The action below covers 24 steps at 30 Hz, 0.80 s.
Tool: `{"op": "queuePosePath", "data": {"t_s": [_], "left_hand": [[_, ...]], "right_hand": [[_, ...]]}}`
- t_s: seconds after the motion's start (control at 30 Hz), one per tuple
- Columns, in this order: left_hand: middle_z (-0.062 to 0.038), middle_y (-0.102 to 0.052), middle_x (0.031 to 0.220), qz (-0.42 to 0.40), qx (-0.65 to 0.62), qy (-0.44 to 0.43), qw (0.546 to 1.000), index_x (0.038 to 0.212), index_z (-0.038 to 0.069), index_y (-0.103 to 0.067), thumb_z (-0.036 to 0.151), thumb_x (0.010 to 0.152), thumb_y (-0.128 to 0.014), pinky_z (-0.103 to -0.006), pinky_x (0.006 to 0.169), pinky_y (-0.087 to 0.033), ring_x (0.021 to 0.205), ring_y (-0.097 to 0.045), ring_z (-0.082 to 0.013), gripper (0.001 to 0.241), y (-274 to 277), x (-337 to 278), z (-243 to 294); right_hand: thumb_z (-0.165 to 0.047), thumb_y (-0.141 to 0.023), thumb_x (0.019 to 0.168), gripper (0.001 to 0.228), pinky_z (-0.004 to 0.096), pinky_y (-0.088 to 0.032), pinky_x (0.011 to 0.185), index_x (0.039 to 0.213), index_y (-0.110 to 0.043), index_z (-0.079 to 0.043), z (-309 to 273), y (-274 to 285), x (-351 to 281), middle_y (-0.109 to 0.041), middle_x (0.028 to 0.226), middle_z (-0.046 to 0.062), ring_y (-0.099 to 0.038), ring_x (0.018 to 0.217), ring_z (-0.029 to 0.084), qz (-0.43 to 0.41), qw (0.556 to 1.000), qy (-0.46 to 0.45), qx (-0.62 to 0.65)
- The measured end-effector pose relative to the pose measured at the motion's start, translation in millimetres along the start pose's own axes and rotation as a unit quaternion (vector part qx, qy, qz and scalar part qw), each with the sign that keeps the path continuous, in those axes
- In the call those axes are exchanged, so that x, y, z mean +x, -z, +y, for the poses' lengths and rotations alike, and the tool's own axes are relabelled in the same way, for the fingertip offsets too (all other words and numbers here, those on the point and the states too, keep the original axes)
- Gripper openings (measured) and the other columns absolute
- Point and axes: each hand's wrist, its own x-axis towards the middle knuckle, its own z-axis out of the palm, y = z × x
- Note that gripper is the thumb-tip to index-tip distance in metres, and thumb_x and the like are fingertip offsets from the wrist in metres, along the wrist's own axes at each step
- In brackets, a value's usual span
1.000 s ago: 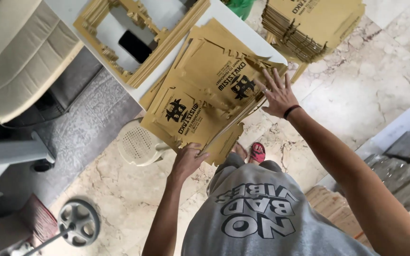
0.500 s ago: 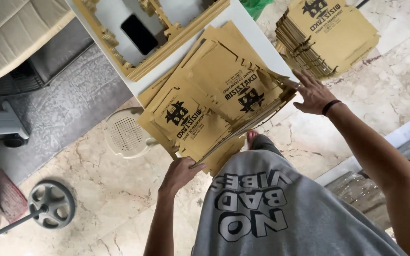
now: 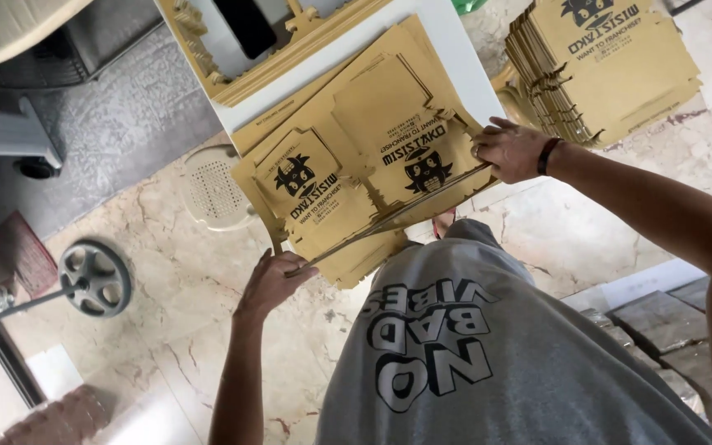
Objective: Separating die-cut cardboard pieces from sheets and stacking them for assembly.
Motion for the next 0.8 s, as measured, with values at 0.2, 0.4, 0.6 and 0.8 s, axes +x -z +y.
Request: {"op": "queuePosePath", "data": {"t_s": [0.2, 0.4, 0.6, 0.8], "left_hand": [[-0.008, -0.078, 0.111, 0.012, -0.086, 0.091, 0.992, 0.094, 0.010, -0.082, 0.042, 0.087, -0.076, -0.0561, 0.111, -0.042, 0.108, -0.068, -0.0407, 0.033, 14, -22, 33], [-0.020, -0.076, 0.088, 0.019, -0.116, 0.143, 0.983, 0.087, 0.009, -0.082, 0.046, 0.085, -0.078, -0.0531, 0.087, -0.051, 0.091, -0.071, -0.0462, 0.038, -9, -7, 4], [-0.023, -0.075, 0.084, 0.011, -0.121, 0.115, 0.986, 0.083, 0.007, -0.081, 0.047, 0.086, -0.077, -0.0529, 0.084, -0.052, 0.090, -0.071, -0.0488, 0.041, 7, -12, 24], [-0.025, -0.077, 0.086, -0.010, -0.157, 0.081, 0.984, 0.085, 0.003, -0.082, 0.046, 0.089, -0.073, -0.0533, 0.085, -0.053, 0.092, -0.072, -0.0480, 0.044, -3, -4, 17]], "right_hand": [[-0.033, -0.050, 0.090, 0.031, 0.044, -0.030, 0.127, 0.110, -0.069, -0.019, 13, 23, 22, -0.067, 0.122, -0.004, -0.069, 0.118, 0.020, -0.064, 0.994, 0.014, 0.087], [-0.042, -0.048, 0.098, 0.038, 0.046, -0.047, 0.108, 0.107, -0.072, -0.015, 13, 100, 20, -0.075, 0.102, 0.004, -0.075, 0.099, 0.026, -0.189, 0.976, -0.011, 0.111], [-0.039, -0.050, 0.098, 0.043, 0.045, -0.059, 0.088, 0.107, -0.076, -0.006, 23, 60, 45, -0.077, 0.091, 0.012, -0.077, 0.087, 0.029, -0.237, 0.966, -0.046, 0.089], [-0.026, -0.053, 0.096, 0.041, 0.052, -0.058, 0.093, 0.124, -0.067, 0.001, 22, 74, 40, -0.068, 0.118, 0.024, -0.074, 0.103, 0.040, -0.185, 0.975, -0.073, 0.098]]}}
